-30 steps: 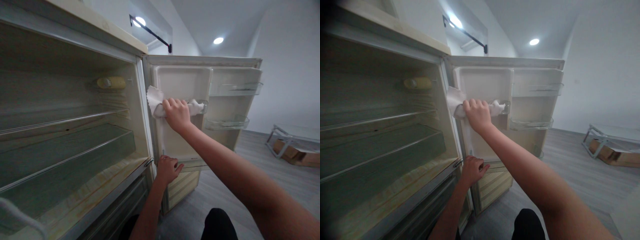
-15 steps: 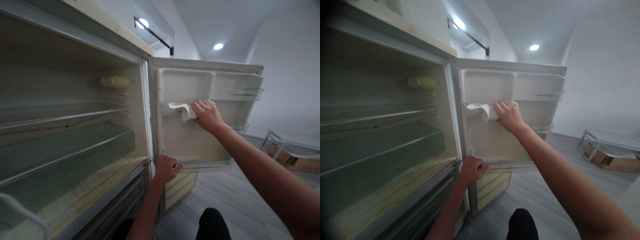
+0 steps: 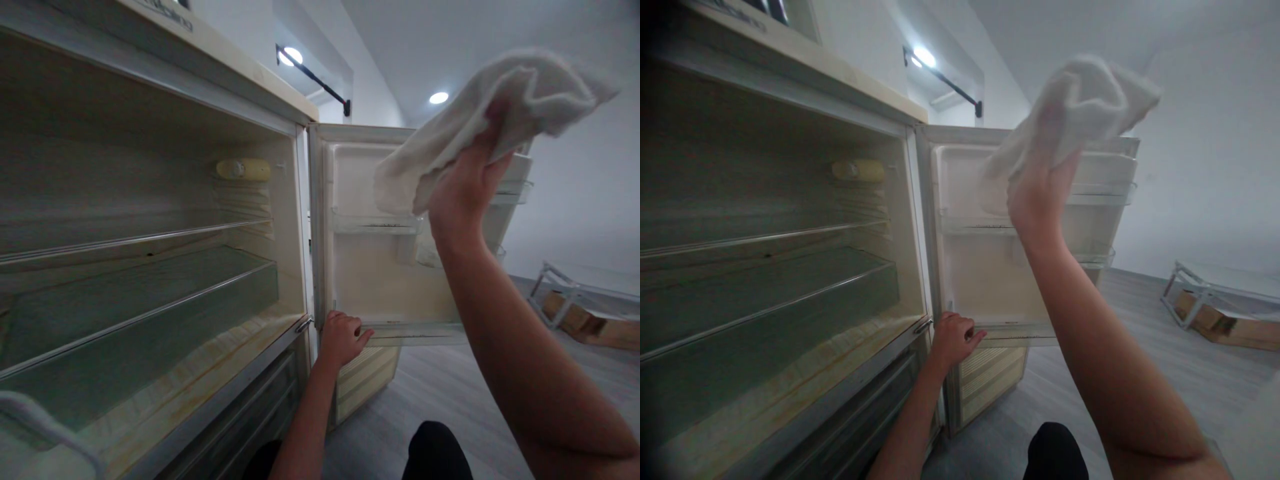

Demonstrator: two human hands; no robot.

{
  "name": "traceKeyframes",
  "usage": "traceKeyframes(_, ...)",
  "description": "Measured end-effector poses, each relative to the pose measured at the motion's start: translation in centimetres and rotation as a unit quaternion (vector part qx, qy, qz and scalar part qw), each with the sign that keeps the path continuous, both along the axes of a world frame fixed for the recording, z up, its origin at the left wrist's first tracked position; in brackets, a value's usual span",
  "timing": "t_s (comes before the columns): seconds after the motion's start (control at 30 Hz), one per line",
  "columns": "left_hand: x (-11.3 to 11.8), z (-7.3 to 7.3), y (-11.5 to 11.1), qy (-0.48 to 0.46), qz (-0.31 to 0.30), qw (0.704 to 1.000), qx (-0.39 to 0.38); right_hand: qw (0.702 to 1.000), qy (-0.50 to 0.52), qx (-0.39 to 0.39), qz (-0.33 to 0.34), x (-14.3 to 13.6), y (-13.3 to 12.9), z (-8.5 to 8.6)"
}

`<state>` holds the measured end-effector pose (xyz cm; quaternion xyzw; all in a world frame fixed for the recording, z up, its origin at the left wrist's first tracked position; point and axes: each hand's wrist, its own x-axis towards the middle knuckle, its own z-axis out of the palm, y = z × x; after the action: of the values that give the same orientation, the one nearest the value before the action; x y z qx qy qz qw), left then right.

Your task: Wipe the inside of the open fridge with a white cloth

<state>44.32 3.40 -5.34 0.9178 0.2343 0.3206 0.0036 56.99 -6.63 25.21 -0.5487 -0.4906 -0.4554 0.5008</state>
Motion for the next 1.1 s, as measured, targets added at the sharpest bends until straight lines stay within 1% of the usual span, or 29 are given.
traceKeyframes(0.03,-0.1,0.0,0.0,0.000,-0.004,1.000,-0.001,0.999,-0.027,-0.003,0.021,-0.7,0.0,0.1)
traceKeyframes(0.07,-0.1,0.0,0.1,0.001,-0.007,1.000,-0.003,0.996,-0.068,-0.044,0.026,-1.1,0.4,0.1)
traceKeyframes(0.1,-0.2,0.0,0.1,0.002,-0.009,1.000,-0.005,0.987,-0.108,-0.116,0.021,-1.2,1.1,0.2)
traceKeyframes(0.13,-0.3,0.1,0.1,0.002,-0.011,1.000,-0.007,0.969,-0.137,-0.206,0.018,-1.0,2.2,0.2)
traceKeyframes(0.17,-0.4,0.1,0.1,0.002,-0.012,1.000,-0.007,0.944,-0.153,-0.292,0.016,-0.6,3.5,0.2)
traceKeyframes(0.2,-0.4,0.1,0.1,0.002,-0.013,1.000,-0.006,0.918,-0.160,-0.361,0.015,0.0,4.8,0.3)
traceKeyframes(0.23,-0.5,0.2,0.1,0.001,-0.014,1.000,-0.004,0.896,-0.163,-0.413,0.017,0.6,6.0,0.3)
traceKeyframes(0.27,-0.5,0.2,0.1,0.001,-0.016,1.000,-0.002,0.881,-0.164,-0.444,0.019,1.3,7.0,0.4)
traceKeyframes(0.3,-0.5,0.2,0.1,-0.001,-0.017,1.000,0.000,0.873,-0.164,-0.459,0.022,1.8,7.8,0.4)
traceKeyframes(0.37,-0.5,0.2,0.1,-0.003,-0.022,1.000,0.001,0.874,-0.165,-0.457,0.027,2.3,8.5,0.5)
traceKeyframes(0.43,-0.6,0.1,0.2,-0.006,-0.025,1.000,0.002,0.881,-0.166,-0.443,0.024,2.4,8.5,0.6)
traceKeyframes(0.5,-0.6,0.0,0.3,-0.007,-0.025,1.000,0.006,0.889,-0.166,-0.427,0.006,2.4,8.3,0.8)
traceKeyframes(0.6,-0.7,-0.1,0.3,-0.006,-0.024,1.000,0.015,0.903,-0.187,-0.385,-0.042,2.9,7.7,0.8)
traceKeyframes(0.67,-0.7,-0.1,0.4,-0.008,-0.026,0.999,0.020,0.912,-0.197,-0.354,-0.071,3.8,7.2,0.8)
traceKeyframes(0.77,-0.6,-0.2,0.4,-0.016,-0.028,0.999,0.024,0.930,-0.161,-0.312,-0.114,5.7,6.8,0.9)
traceKeyframes(0.87,-0.5,-0.3,0.3,-0.023,-0.028,0.999,0.026,0.940,-0.139,-0.279,-0.139,7.7,7.4,1.2)
traceKeyframes(0.97,-0.5,-0.3,0.1,-0.024,-0.027,0.999,0.024,0.933,-0.177,-0.283,-0.131,8.1,8.5,1.4)
traceKeyframes(1.03,-0.5,-0.3,0.1,-0.022,-0.027,0.999,0.020,0.921,-0.202,-0.308,-0.130,7.2,9.1,1.5)
traceKeyframes(1.1,-0.5,-0.2,0.1,-0.018,-0.028,0.999,0.019,0.906,-0.226,-0.332,-0.134,5.4,9.5,1.4)
